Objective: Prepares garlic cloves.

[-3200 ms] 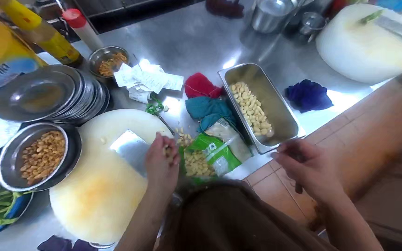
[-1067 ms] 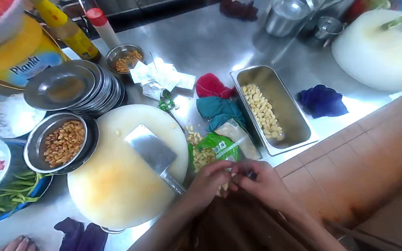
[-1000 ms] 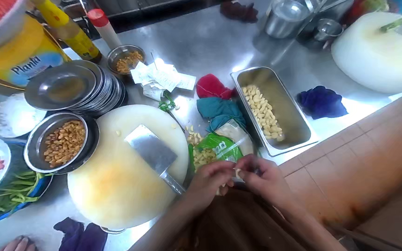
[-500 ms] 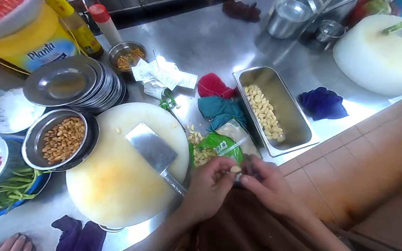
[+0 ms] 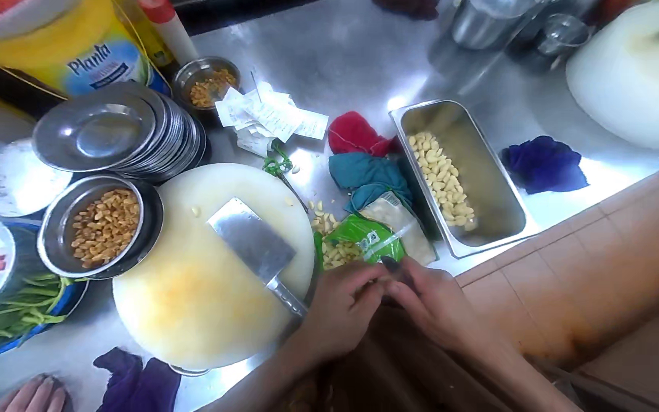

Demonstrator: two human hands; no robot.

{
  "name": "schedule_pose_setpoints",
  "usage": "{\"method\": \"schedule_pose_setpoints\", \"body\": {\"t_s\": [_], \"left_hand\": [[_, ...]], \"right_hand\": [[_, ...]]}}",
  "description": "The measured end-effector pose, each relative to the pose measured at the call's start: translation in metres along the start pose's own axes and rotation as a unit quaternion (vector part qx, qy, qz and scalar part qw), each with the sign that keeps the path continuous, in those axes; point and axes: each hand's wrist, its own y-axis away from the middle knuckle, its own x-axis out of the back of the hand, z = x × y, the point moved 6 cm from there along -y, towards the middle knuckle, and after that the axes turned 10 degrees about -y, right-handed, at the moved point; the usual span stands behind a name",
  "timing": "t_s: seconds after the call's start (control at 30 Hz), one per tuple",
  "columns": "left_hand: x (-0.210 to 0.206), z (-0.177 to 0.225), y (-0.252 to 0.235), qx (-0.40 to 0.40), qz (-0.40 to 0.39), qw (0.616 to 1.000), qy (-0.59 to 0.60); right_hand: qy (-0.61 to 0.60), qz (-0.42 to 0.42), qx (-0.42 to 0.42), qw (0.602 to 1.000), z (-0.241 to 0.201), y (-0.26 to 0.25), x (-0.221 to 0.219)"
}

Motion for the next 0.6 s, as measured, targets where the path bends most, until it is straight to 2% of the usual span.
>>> {"method": "schedule_pose_setpoints", "body": {"t_s": [0.1,0.17,0.23,0.3,0.37,0.43,0.47,0.53,0.6], "left_hand": [[-0.003,-0.008,0.000,-0.001,0.012,1.000,-0.016],[0.000,-0.013,-0.001,-0.007,0.061,0.996,-0.068],[0.011,-0.026,0.000,0.072,0.107,0.988,-0.090],[0.025,-0.051,0.001,0.225,0.137,0.964,0.029],[0.027,-0.068,0.006,0.314,0.158,0.903,0.245],[0.021,-0.072,0.012,0.355,0.145,0.834,0.398],[0.020,-0.072,0.013,0.368,0.143,0.808,0.438],[0.020,-0.070,0.013,0.384,0.157,0.779,0.470],[0.023,-0.067,0.010,0.378,0.174,0.770,0.484]], "right_hand": [[-0.034,-0.052,-0.043,0.997,0.003,-0.004,-0.010],[-0.110,-0.098,-0.105,0.983,0.008,-0.009,-0.015],[-0.157,-0.091,-0.136,0.974,0.006,-0.018,-0.012],[-0.134,-0.030,-0.098,0.986,0.000,-0.044,0.001],[-0.052,-0.009,-0.034,0.998,-0.003,-0.080,0.001],[0.029,-0.077,-0.032,0.996,0.004,-0.114,-0.018],[0.049,-0.128,-0.064,0.988,0.011,-0.127,-0.031],[0.063,-0.198,-0.132,0.969,0.018,-0.139,-0.047],[0.025,-0.193,-0.149,0.969,0.014,-0.131,-0.041]]}}
